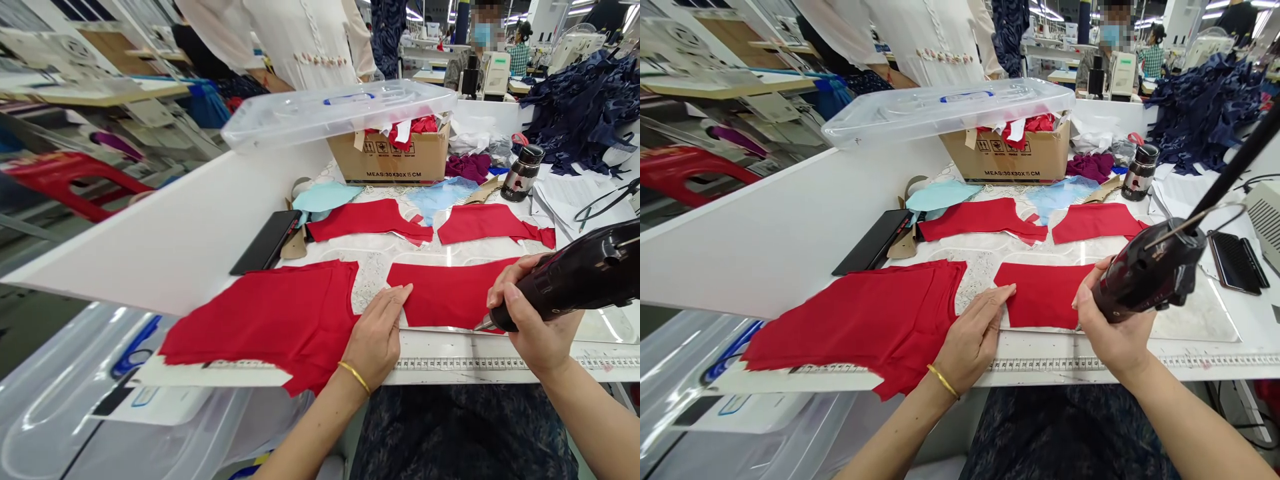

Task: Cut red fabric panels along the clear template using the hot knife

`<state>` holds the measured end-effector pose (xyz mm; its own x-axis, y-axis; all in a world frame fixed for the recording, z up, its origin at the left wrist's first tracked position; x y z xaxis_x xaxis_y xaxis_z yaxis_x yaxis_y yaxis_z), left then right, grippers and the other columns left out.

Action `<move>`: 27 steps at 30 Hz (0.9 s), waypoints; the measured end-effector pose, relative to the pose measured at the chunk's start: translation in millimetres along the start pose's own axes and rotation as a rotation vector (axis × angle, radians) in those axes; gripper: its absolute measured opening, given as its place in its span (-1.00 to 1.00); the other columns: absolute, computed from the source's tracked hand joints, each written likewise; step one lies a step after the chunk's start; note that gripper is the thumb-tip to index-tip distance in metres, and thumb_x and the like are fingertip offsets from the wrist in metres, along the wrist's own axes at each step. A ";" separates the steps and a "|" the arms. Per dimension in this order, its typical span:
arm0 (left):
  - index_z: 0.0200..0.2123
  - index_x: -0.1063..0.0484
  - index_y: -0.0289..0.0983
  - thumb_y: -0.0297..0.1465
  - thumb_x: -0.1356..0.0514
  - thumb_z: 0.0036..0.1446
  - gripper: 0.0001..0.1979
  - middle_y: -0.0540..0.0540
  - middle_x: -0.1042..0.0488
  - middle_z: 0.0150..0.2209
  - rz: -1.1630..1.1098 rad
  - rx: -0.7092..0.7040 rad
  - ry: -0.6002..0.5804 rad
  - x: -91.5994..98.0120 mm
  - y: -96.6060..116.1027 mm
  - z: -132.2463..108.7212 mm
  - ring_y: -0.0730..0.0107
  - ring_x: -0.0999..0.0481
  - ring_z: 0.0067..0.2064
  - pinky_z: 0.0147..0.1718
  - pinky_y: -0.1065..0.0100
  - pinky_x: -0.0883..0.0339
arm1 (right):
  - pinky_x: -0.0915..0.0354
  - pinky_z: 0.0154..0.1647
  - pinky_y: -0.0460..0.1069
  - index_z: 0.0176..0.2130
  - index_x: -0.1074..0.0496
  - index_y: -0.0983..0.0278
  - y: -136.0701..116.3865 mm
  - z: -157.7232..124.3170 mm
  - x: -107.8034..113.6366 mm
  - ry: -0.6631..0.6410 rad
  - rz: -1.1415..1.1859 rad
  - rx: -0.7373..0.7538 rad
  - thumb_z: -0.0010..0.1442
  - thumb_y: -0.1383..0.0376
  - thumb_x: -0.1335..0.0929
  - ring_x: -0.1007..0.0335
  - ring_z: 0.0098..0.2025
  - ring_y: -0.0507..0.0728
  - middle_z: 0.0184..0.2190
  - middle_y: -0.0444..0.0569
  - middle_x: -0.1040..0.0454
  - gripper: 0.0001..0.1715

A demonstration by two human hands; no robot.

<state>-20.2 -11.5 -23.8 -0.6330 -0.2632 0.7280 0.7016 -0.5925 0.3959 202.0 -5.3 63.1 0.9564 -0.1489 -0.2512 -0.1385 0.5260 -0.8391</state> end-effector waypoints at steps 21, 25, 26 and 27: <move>0.34 -0.29 -0.22 -0.60 0.02 0.39 -0.49 -0.20 -0.56 0.12 0.030 -0.030 0.033 1.7 2.9 3.5 0.17 -0.54 0.18 0.22 0.04 -0.47 | -0.36 -0.56 -0.04 -0.10 -0.35 0.16 -2.9 3.6 10.6 -0.013 -0.022 0.024 0.15 0.44 -0.41 -0.39 -0.57 0.03 -0.52 -0.26 -0.46 -0.67; 0.34 -0.30 -0.22 -0.60 0.01 0.39 -0.49 -0.20 -0.56 0.12 0.024 -0.025 0.024 0.9 2.4 2.5 0.16 -0.55 0.18 0.21 0.03 -0.48 | -0.37 -0.53 -0.04 -0.09 -0.36 0.16 -5.9 5.6 21.1 -0.010 -0.052 0.045 0.16 0.42 -0.43 -0.41 -0.55 0.04 -0.53 -0.26 -0.46 -0.67; 0.34 -0.30 -0.22 -0.60 0.01 0.38 -0.49 -0.20 -0.56 0.12 0.026 -0.022 0.023 0.6 2.2 2.2 0.15 -0.55 0.18 0.21 0.02 -0.48 | -0.37 -0.53 -0.04 -0.10 -0.36 0.16 -5.8 5.5 22.1 -0.007 -0.057 0.044 0.16 0.42 -0.44 -0.41 -0.55 0.04 -0.53 -0.26 -0.45 -0.67; 0.33 -0.30 -0.22 -0.60 0.01 0.38 -0.49 -0.20 -0.56 0.13 0.029 -0.020 0.022 0.3 2.0 1.9 0.15 -0.55 0.18 0.21 0.02 -0.48 | -0.36 -0.53 -0.04 -0.11 -0.36 0.17 -5.5 5.1 22.5 -0.005 -0.060 0.043 0.16 0.42 -0.44 -0.41 -0.55 0.04 -0.53 -0.25 -0.45 -0.69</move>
<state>-18.4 -11.4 -21.7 -0.6200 -0.2970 0.7262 0.7129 -0.5998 0.3633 225.6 -7.3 64.6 0.9639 -0.1771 -0.1989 -0.0699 0.5522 -0.8308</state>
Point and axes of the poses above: each hand's wrist, its own z-axis towards the middle knuckle, its own x-axis out of the back of the hand, y = z × x, the point moved 3 cm from there along z, towards the middle knuckle
